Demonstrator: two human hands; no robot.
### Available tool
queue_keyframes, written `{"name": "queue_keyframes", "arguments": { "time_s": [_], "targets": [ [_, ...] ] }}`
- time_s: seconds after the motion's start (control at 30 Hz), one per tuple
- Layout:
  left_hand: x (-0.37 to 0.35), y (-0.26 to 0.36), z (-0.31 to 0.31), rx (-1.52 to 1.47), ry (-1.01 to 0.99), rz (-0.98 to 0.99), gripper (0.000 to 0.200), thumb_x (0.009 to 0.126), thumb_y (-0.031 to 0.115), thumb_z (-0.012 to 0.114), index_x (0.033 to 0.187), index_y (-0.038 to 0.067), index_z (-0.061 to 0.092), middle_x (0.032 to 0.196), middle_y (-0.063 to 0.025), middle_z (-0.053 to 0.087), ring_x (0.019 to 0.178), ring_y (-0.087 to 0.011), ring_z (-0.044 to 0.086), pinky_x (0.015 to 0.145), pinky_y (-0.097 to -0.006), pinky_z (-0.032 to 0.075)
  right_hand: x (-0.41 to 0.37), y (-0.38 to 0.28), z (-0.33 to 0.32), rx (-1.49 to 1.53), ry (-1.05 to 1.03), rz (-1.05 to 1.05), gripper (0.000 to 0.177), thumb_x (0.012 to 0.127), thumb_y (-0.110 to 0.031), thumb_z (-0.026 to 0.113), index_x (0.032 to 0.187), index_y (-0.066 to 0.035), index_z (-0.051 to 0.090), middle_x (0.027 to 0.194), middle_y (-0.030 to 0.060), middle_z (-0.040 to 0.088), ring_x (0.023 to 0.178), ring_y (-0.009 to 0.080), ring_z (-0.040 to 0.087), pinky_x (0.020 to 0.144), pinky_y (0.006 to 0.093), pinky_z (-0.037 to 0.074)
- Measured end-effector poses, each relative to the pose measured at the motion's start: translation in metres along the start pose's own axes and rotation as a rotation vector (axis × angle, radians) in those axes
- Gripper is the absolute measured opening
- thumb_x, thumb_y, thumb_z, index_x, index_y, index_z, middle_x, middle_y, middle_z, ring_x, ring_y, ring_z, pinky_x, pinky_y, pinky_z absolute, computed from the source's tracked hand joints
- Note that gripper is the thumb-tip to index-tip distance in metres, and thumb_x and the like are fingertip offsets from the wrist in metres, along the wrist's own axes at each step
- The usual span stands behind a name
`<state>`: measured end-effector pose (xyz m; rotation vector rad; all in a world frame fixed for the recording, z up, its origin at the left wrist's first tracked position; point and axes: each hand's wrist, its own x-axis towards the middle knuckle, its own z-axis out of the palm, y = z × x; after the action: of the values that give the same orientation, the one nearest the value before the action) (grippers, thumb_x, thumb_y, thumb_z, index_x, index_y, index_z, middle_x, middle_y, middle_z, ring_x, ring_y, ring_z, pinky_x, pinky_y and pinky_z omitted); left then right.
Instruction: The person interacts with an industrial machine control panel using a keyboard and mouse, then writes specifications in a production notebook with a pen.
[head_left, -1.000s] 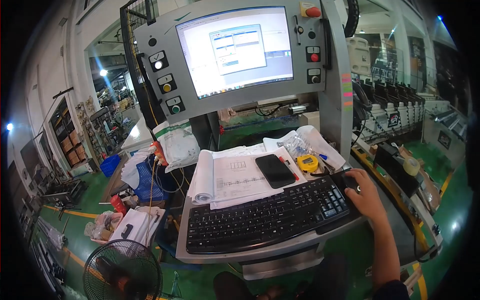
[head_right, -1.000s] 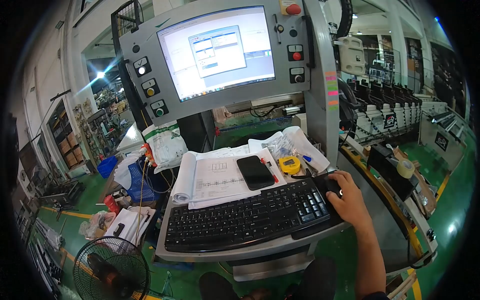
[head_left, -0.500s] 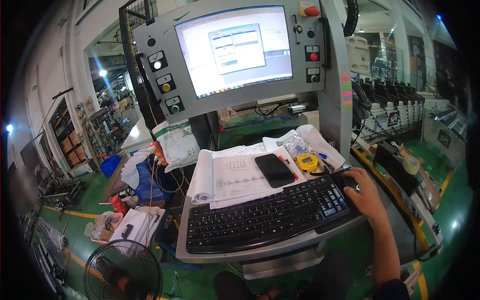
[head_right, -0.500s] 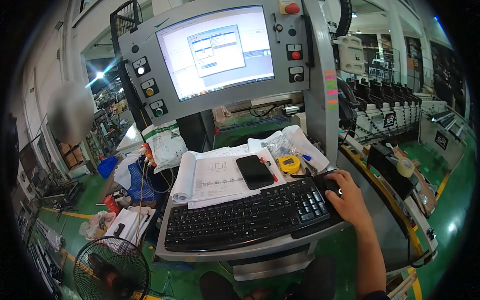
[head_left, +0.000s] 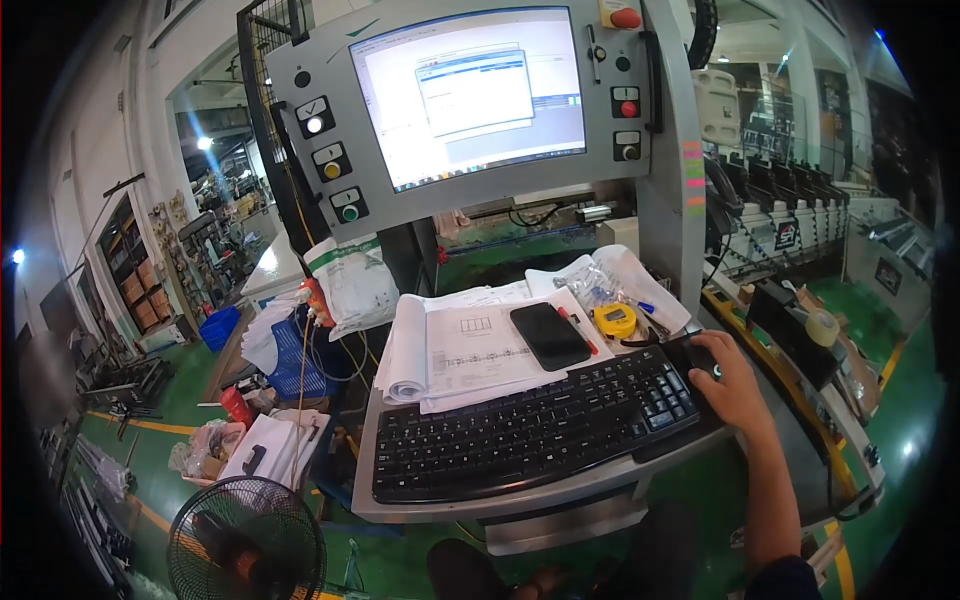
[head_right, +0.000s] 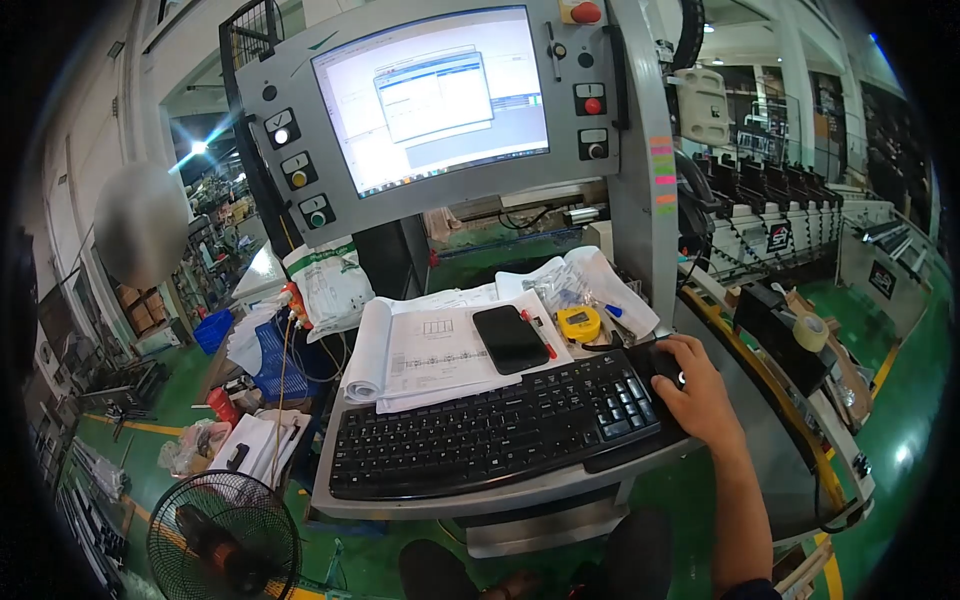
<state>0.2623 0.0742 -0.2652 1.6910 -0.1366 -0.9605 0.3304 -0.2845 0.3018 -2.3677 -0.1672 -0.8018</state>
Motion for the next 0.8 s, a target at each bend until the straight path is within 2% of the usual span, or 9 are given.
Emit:
{"name": "queue_keyframes", "arguments": {
  "time_s": [0.07,0.13,0.2,0.23,0.27,0.33,0.4,0.6,0.8],
  "targets": [
    [-0.011,0.024,-0.004,0.419,-0.026,0.044,0.071,0.098,0.055,0.071,0.151,0.009,0.061,0.149,-0.0194,0.066,0.137,-0.0366,0.063,0.116,-0.0468,0.048,0.0,0.005,0.002,-0.005,0.024,-0.016,0.051,0.091,-0.017,0.074,0.138,-0.002,0.062,0.147,0.0187,0.057,0.133,0.0408,0.061,0.11,0.0436,0.05],
    [-0.021,0.035,-0.001,0.363,0.007,0.044,0.071,0.097,0.056,0.073,0.151,0.01,0.063,0.151,-0.0176,0.065,0.137,-0.0334,0.063,0.116,-0.046,0.049,0.001,0.014,0.006,-0.006,0.037,-0.041,0.055,0.09,-0.02,0.08,0.138,-0.001,0.061,0.149,0.0192,0.056,0.138,0.0401,0.058,0.113,0.044,0.048],
    [0.006,-0.009,-0.001,0.409,0.047,0.048,0.068,0.098,0.053,0.074,0.148,0.007,0.065,0.148,-0.0184,0.067,0.134,-0.0335,0.065,0.115,-0.0462,0.049,0.001,0.014,0.005,-0.02,0.116,-0.107,0.048,0.093,-0.02,0.079,0.134,-0.001,0.065,0.148,0.02,0.056,0.137,0.0395,0.058,0.115,0.044,0.046],
    [0.003,-0.017,0.0,0.285,0.024,0.035,0.07,0.097,0.055,0.074,0.147,0.005,0.066,0.147,-0.0203,0.067,0.134,-0.0339,0.066,0.114,-0.0453,0.05,0.001,0.019,0.005,-0.043,0.184,-0.165,0.042,0.093,-0.018,0.078,0.13,-0.002,0.067,0.144,0.0198,0.059,0.133,0.0395,0.059,0.115,0.0448,0.045],
    [0.004,-0.017,-0.004,0.163,0.007,0.02,0.072,0.096,0.057,0.074,0.145,0.003,0.067,0.146,-0.0222,0.068,0.133,-0.0343,0.066,0.114,-0.0444,0.051,-0.001,0.012,0.003,-0.116,0.251,-0.204,0.038,0.091,-0.014,0.077,0.126,-0.003,0.069,0.137,0.0183,0.065,0.128,0.0387,0.061,0.112,0.0457,0.046],
    [-0.019,0.012,0.0,0.271,0.115,-0.016,0.078,0.095,0.06,0.074,0.144,0.0,0.066,0.141,-0.025,0.069,0.131,-0.0365,0.068,0.111,-0.0437,0.052,-0.006,-0.001,-0.001,-0.157,0.305,-0.311,0.023,0.089,-0.007,0.074,0.112,-0.008,0.076,0.11,0.0101,0.075,0.11,0.0315,0.067,0.098,0.0441,0.049],
    [-0.013,0.022,-0.003,0.39,0.086,-0.1,0.08,0.095,0.062,0.074,0.144,0.0,0.066,0.141,-0.0257,0.07,0.13,-0.0375,0.068,0.111,-0.0439,0.052,-0.016,-0.014,0.0,-0.134,0.27,-0.281,0.018,0.089,-0.005,0.073,0.106,-0.01,0.078,0.096,0.0055,0.073,0.1,0.027,0.067,0.093,0.0416,0.047],
    [-0.021,0.041,-0.002,0.416,0.093,-0.206,0.085,0.094,0.065,0.073,0.148,0.0,0.063,0.14,-0.024,0.07,0.128,-0.0368,0.069,0.109,-0.0441,0.053,-0.017,-0.035,0.004,-0.127,0.171,-0.284,0.017,0.092,-0.004,0.069,0.103,-0.012,0.077,0.088,0.0032,0.068,0.088,0.0235,0.06,0.088,0.0393,0.043],
    [-0.036,0.061,0.0,0.349,0.097,-0.238,0.087,0.093,0.066,0.073,0.149,0.0,0.062,0.139,-0.0233,0.071,0.127,-0.0365,0.07,0.109,-0.0441,0.053,-0.019,-0.048,0.004,-0.086,0.142,-0.288,0.013,0.092,-0.004,0.068,0.102,-0.011,0.073,0.088,-0.0017,0.073,0.087,0.0222,0.06,0.087,0.04,0.043]
  ]
}}
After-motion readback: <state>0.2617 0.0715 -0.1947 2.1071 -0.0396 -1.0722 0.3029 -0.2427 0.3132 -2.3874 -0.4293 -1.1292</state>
